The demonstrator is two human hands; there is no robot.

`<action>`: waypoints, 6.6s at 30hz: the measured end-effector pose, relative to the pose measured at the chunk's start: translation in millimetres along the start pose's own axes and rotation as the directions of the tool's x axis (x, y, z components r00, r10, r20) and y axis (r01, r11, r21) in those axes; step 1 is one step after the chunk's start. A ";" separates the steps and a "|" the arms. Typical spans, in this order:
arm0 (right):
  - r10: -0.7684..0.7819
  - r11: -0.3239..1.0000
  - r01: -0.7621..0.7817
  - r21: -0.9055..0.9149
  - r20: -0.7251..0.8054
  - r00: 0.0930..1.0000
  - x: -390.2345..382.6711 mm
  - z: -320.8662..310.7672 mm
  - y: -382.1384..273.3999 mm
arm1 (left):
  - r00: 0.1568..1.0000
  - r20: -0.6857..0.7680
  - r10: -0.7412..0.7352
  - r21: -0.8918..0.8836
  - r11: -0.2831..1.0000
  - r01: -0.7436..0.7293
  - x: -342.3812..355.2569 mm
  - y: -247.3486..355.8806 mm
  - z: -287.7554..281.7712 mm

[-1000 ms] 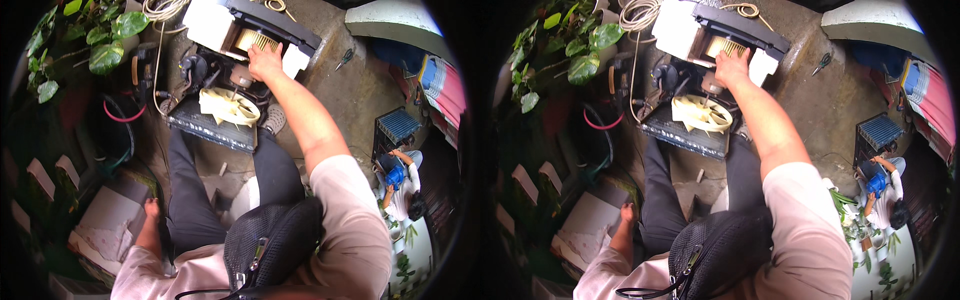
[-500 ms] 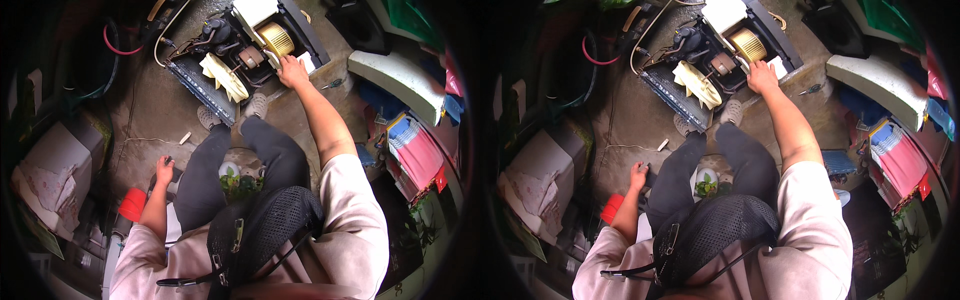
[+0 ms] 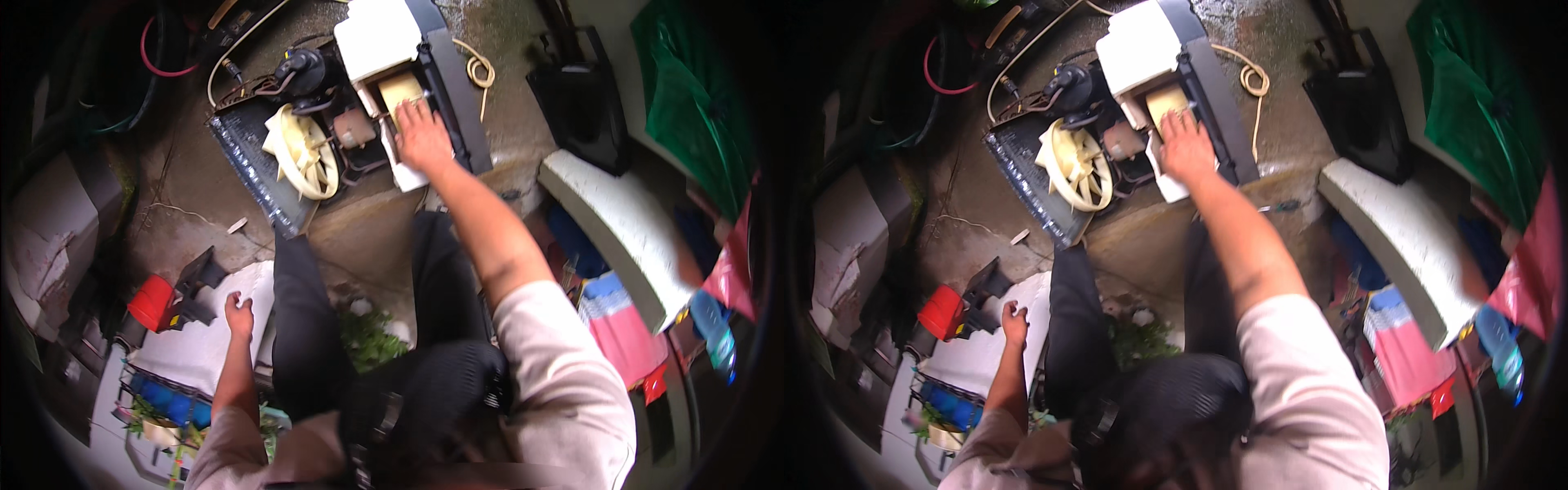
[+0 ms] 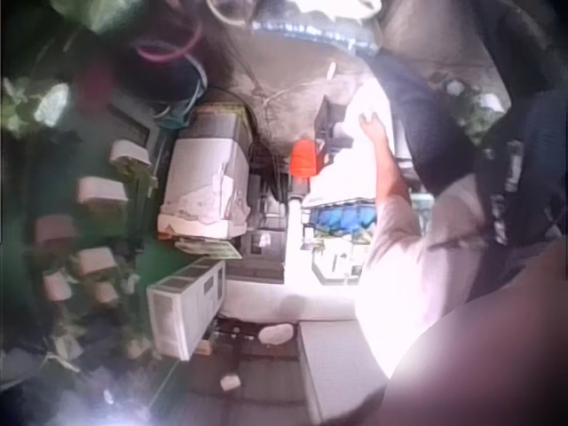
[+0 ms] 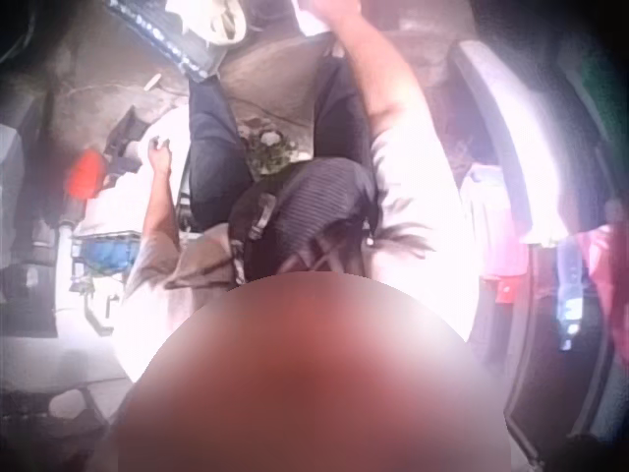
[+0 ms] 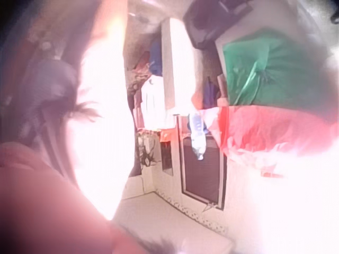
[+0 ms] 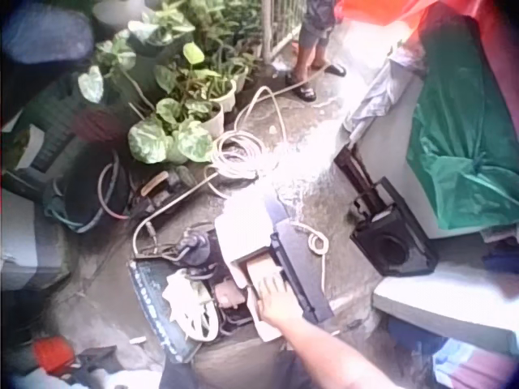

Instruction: The person uses a cordless drill to remove and reinstall screws on a disassembled air conditioner unit. They handle the fan blade and internal components, then reattach a plastic cover. The task is performed on the floor in a cluttered outdoor area.

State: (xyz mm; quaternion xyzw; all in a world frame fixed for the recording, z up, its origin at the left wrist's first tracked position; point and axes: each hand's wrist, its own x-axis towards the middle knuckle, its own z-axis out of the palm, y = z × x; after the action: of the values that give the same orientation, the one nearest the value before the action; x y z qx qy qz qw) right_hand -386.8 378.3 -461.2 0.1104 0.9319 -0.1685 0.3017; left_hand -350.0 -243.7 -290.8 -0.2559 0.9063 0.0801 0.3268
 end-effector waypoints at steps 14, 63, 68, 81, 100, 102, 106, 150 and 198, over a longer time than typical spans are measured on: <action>-0.032 0.993 0.028 0.114 0.036 0.999 -20.9 -17.0 1.9 | 0.770 -0.212 0.602 -0.263 0.723 -0.638 -115.1 282.4 173.2; -0.043 0.983 0.023 -0.181 -0.103 0.994 -8.7 16.5 2.3 | 0.622 -0.361 0.695 0.011 0.670 -0.742 7.5 404.6 286.7; -0.082 0.982 0.062 -0.179 -0.106 0.991 -6.8 18.5 7.5 | 0.766 -0.341 0.545 -0.407 0.649 -0.643 -76.2 298.2 261.8; -0.195 0.964 0.183 -0.195 -0.042 0.980 16.0 30.0 45.4 | 0.948 -0.224 0.226 -0.620 0.718 -0.317 -101.8 196.4 279.9; -0.030 0.986 0.009 -0.165 -0.124 0.992 -10.6 16.2 -1.0 | 0.946 0.163 0.279 -0.288 0.931 -0.225 -96.0 120.2 335.2; -0.005 0.985 -0.021 -0.173 -0.152 0.988 -11.9 15.7 -2.0 | 0.929 0.044 0.367 -0.357 0.874 -0.328 -82.4 137.2 319.8; -0.022 0.973 0.001 -0.231 -0.090 0.996 -10.3 16.2 0.4 | 0.810 -0.326 0.488 -0.433 0.684 -0.587 -45.6 190.9 279.5; -0.087 0.992 0.093 0.085 -0.072 0.994 -17.4 3.8 -0.4 | 0.925 -0.348 0.155 0.030 0.988 -0.154 3.5 303.0 233.4; 0.105 0.994 -0.106 0.006 -0.187 0.977 -25.8 24.1 -30.6 | 0.513 0.181 0.839 0.532 0.355 -0.769 51.3 456.2 258.5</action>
State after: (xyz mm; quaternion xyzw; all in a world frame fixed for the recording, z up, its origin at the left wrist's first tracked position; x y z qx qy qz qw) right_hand -363.0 338.3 -456.5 0.1744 0.9493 -0.1394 0.2215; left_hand -476.6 206.6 -533.4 0.3230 0.9122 -0.0505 0.2469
